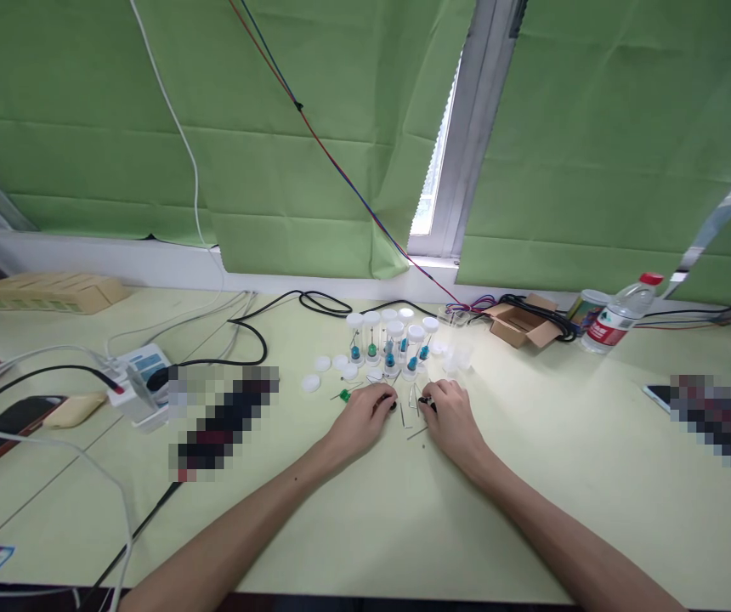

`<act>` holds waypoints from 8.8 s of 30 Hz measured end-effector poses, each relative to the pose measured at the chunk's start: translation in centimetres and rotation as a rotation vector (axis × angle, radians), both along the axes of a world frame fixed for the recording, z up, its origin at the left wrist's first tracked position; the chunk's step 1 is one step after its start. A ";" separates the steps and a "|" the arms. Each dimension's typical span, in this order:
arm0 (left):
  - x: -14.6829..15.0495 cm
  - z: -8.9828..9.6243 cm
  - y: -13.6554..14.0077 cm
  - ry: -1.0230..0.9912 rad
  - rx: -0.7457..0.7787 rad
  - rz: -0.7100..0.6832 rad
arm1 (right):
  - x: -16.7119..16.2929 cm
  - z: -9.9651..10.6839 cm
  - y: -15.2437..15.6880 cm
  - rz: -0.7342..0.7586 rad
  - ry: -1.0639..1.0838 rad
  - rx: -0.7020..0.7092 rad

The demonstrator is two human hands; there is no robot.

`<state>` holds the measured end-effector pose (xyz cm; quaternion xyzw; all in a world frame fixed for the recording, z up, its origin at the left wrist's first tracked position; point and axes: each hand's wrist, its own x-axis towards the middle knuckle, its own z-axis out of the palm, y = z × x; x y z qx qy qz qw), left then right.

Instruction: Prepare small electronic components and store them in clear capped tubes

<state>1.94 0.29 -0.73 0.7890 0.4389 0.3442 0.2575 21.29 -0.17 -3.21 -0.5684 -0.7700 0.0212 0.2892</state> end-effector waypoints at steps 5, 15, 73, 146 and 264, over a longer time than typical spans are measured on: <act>0.1 0.0 0.0 -0.002 0.026 -0.012 | 0.0 0.0 0.0 0.002 -0.011 0.002; 0.0 -0.1 0.1 0.046 0.046 -0.054 | -0.1 0.3 -0.1 0.024 0.012 -0.013; 0.1 -0.6 1.1 -0.493 -0.353 -0.017 | -1.7 1.1 -1.6 0.383 0.673 -0.037; 0.4 -0.4 0.5 -0.893 -0.834 -0.143 | -1.9 1.1 -1.9 0.381 0.716 -0.026; 0.5 -0.1 0.2 -0.827 -0.665 -0.105 | -1.8 0.9 -1.5 0.283 0.823 -0.123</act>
